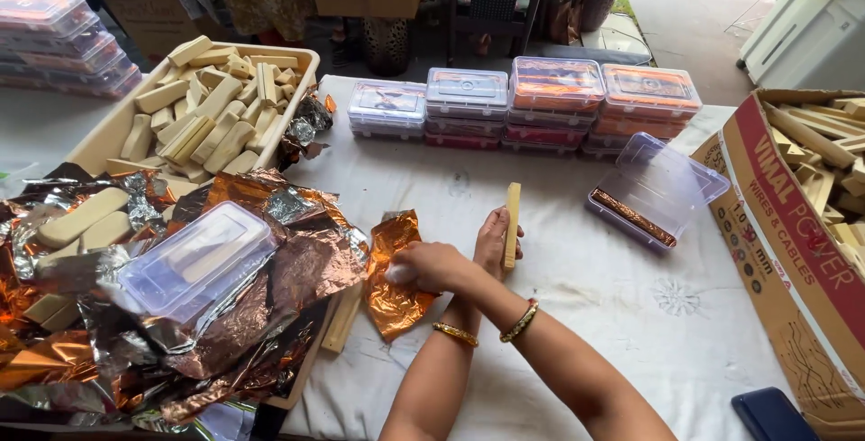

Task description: The person wipes wooden blocks with a white cloth and then wraps them in copper-colored foil. They place the wrapped blocks into a small plastic container. The person repeats this process with multiple wooden blocks.

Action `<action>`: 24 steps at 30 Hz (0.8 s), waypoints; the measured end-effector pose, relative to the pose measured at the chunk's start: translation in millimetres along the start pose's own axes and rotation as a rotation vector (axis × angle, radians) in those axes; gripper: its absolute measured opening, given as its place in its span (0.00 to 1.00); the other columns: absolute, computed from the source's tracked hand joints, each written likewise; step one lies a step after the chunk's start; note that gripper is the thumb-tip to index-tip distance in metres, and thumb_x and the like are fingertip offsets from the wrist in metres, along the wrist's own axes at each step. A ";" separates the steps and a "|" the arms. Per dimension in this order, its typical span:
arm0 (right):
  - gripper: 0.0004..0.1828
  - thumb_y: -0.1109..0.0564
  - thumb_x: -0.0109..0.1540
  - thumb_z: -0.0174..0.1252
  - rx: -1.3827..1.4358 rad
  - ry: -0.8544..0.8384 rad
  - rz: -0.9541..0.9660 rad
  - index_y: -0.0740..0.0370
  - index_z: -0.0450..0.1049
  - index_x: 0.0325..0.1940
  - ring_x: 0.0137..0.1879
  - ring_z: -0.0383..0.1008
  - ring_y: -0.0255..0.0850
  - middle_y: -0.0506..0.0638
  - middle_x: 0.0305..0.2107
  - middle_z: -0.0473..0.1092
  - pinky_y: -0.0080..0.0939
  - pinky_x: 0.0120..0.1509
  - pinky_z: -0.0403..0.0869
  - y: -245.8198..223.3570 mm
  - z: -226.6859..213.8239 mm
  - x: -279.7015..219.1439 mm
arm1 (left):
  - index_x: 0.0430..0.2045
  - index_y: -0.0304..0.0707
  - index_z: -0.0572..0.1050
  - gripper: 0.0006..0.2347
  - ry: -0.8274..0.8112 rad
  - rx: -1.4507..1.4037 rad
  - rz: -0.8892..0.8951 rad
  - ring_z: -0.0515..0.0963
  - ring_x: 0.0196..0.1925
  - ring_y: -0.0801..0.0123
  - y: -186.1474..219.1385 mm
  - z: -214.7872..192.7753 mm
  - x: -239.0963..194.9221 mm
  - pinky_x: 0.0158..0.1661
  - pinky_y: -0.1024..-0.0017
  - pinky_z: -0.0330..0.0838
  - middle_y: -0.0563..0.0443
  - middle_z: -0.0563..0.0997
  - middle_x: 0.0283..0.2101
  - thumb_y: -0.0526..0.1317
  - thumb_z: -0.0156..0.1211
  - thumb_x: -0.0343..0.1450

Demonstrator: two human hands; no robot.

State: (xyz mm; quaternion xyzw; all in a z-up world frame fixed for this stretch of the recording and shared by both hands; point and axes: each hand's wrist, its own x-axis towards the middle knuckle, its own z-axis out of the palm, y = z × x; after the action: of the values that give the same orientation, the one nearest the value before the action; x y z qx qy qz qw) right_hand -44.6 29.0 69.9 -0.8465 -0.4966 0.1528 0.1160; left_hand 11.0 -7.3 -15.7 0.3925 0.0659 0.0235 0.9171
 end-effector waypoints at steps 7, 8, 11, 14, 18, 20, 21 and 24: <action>0.15 0.61 0.56 0.63 -0.118 0.110 -0.265 0.57 0.77 0.48 0.49 0.77 0.48 0.53 0.53 0.66 0.50 0.47 0.77 -15.8 25.9 4.1 | 0.56 0.40 0.68 0.21 -0.009 0.176 0.013 0.72 0.20 0.74 12.7 19.8 -20.9 0.21 0.73 0.70 0.51 0.75 0.29 0.54 0.54 0.75; 0.10 0.60 0.56 0.63 -0.170 0.026 -0.279 0.60 0.78 0.42 0.46 0.77 0.50 0.53 0.54 0.66 0.51 0.45 0.77 -25.4 23.2 3.3 | 0.57 0.38 0.68 0.22 0.004 0.430 0.206 0.75 0.25 0.71 12.9 22.2 -24.4 0.25 0.71 0.72 0.48 0.78 0.33 0.52 0.57 0.74; 0.07 0.59 0.55 0.64 -0.227 -0.098 -0.264 0.64 0.79 0.34 0.43 0.77 0.52 0.54 0.52 0.68 0.51 0.44 0.77 -47.8 6.4 0.1 | 0.57 0.36 0.69 0.23 0.108 0.872 0.550 0.80 0.34 0.65 29.5 33.7 -41.3 0.33 0.66 0.75 0.43 0.81 0.39 0.50 0.62 0.72; 0.10 0.61 0.51 0.64 -0.181 -0.119 -0.249 0.61 0.80 0.37 0.41 0.77 0.54 0.57 0.42 0.72 0.53 0.42 0.76 -69.7 -18.0 -6.9 | 0.55 0.39 0.69 0.20 0.306 1.163 0.738 0.82 0.37 0.61 48.4 31.7 -49.1 0.42 0.61 0.72 0.45 0.83 0.42 0.48 0.62 0.72; 0.06 0.64 0.50 0.61 -0.159 0.020 -0.311 0.66 0.78 0.31 0.35 0.77 0.56 0.60 0.28 0.75 0.52 0.37 0.77 -56.2 3.5 8.1 | 0.50 0.42 0.71 0.13 0.718 1.316 0.878 0.83 0.42 0.59 66.0 2.1 -38.0 0.57 0.52 0.58 0.49 0.85 0.40 0.43 0.59 0.73; 0.03 0.64 0.53 0.60 -0.161 0.057 -0.300 0.67 0.77 0.29 0.32 0.77 0.56 0.60 0.25 0.74 0.52 0.35 0.77 -56.6 8.2 8.3 | 0.49 0.42 0.71 0.14 0.824 1.201 0.668 0.82 0.40 0.59 66.3 -12.9 -30.5 0.58 0.54 0.58 0.49 0.85 0.39 0.46 0.60 0.73; 0.05 0.63 0.56 0.58 -0.167 0.098 -0.291 0.68 0.75 0.26 0.29 0.77 0.55 0.60 0.21 0.72 0.52 0.33 0.76 -56.3 9.2 9.4 | 0.47 0.42 0.71 0.15 0.917 1.078 0.464 0.82 0.39 0.58 67.7 -20.0 -25.4 0.58 0.55 0.58 0.49 0.84 0.37 0.48 0.61 0.72; 0.04 0.61 0.55 0.58 -0.149 0.081 -0.383 0.65 0.75 0.27 0.27 0.77 0.57 0.60 0.19 0.72 0.52 0.31 0.76 -79.5 -1.5 9.0 | 0.48 0.41 0.70 0.18 0.907 1.070 0.379 0.80 0.39 0.56 63.6 -26.4 -16.8 0.57 0.57 0.58 0.47 0.84 0.34 0.49 0.63 0.70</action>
State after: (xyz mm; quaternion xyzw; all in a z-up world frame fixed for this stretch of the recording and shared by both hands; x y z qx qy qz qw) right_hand -103.9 75.0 97.6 -0.7484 -0.6532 0.0569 0.0999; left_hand -8.8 54.0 14.0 0.7436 0.3730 0.3069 0.4622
